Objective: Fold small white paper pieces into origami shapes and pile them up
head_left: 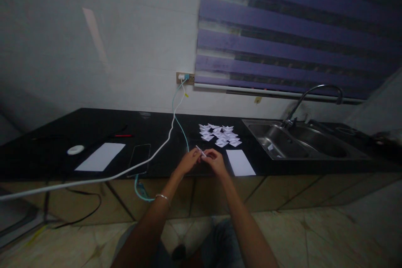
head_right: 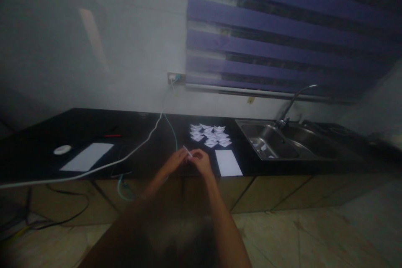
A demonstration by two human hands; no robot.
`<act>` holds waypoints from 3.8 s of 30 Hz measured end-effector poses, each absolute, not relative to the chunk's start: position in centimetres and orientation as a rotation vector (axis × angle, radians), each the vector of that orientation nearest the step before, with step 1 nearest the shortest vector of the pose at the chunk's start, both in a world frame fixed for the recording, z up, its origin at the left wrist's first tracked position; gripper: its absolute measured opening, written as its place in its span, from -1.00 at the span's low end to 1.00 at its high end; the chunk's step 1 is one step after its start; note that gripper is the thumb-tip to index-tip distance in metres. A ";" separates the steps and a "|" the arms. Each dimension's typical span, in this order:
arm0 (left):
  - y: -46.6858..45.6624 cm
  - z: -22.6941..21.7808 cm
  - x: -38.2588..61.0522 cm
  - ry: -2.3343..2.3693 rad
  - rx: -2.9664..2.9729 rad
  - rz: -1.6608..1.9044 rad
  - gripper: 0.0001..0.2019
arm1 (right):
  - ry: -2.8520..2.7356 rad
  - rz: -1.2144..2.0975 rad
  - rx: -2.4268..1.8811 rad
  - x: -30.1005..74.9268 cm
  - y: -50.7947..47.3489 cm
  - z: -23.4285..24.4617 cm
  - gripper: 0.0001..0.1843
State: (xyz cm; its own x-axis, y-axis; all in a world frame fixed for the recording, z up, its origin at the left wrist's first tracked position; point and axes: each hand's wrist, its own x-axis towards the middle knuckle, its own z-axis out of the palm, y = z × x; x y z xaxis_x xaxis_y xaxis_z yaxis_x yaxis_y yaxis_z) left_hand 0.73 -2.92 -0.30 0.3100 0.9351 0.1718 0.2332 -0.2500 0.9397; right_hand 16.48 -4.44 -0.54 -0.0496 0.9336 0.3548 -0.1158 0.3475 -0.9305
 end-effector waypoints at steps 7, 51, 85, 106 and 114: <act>-3.1 -0.3 0.1 0.902 1.731 0.969 -0.59 | -1.532 1.137 -0.890 16.0 -4.6 -0.2 -0.79; -3.1 -0.6 0.0 0.978 1.771 0.836 -0.56 | -1.378 1.209 -0.876 16.4 -4.6 -0.4 -0.74; -3.2 -0.3 0.1 0.805 1.706 0.890 -0.55 | -1.370 1.085 -0.953 16.3 -3.9 -1.3 -0.92; -3.6 -0.2 0.2 1.209 2.007 1.022 -0.75 | -1.548 0.493 -1.306 14.3 -4.5 -1.3 -0.89; -3.2 -0.5 0.4 1.215 1.890 1.080 -0.70 | -1.559 0.477 -1.261 14.4 -4.7 -0.8 -0.78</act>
State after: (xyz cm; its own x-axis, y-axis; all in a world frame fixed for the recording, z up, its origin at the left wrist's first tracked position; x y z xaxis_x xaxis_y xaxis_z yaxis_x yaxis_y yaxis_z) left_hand 0.40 -3.23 -0.52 0.2357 0.9257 0.2957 0.4019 -0.3699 0.8376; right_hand 14.43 -4.72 -0.82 0.0799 0.8850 0.4587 0.4764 0.3703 -0.7974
